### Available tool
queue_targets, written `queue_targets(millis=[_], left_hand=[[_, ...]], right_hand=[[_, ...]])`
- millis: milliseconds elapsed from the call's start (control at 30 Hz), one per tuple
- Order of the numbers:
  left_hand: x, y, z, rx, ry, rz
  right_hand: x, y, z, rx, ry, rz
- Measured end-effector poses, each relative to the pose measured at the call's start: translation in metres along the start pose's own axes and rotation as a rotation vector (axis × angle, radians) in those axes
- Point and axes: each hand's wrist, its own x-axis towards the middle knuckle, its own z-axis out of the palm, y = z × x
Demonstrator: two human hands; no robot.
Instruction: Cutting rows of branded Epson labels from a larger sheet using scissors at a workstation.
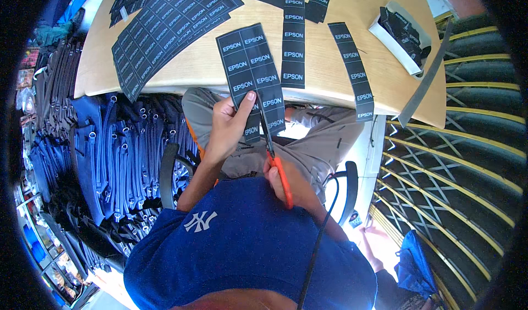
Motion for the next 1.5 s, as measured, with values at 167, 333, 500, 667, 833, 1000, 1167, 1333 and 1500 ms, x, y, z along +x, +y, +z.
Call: queue_targets(millis=[167, 333, 500, 667, 833, 1000, 1167, 1333, 1500], left_hand=[[-0.002, 0.002, -0.003, 0.078, -0.039, -0.021], [-0.001, 0.000, -0.006, 0.136, -0.053, -0.006], [-0.001, 0.002, -0.003, 0.150, -0.040, 0.010], [-0.001, -0.003, -0.007, 0.183, -0.041, 0.010], [-0.001, -0.005, -0.008, 0.226, -0.040, 0.017], [-0.001, -0.003, -0.006, 0.182, -0.036, 0.001], [-0.002, 0.000, -0.005, 0.148, -0.033, -0.032], [-0.003, 0.001, -0.003, 0.130, -0.006, -0.035], [0.005, -0.001, -0.008, 0.118, 0.019, 0.021]], right_hand=[[0.002, 0.007, 0.000, -0.002, -0.010, 0.013], [0.007, 0.006, 0.001, -0.050, 0.023, -0.041], [0.006, 0.001, 0.004, 0.007, 0.059, 0.013], [0.006, -0.007, 0.007, 0.139, 0.049, 0.096], [0.007, -0.014, 0.010, 0.133, 0.088, 0.140], [0.009, -0.016, 0.012, 0.082, 0.090, 0.170], [0.008, -0.017, 0.010, 0.056, 0.102, 0.223], [0.009, -0.014, 0.009, 0.008, 0.129, 0.215], [0.006, -0.015, 0.007, -0.011, 0.108, 0.226]])
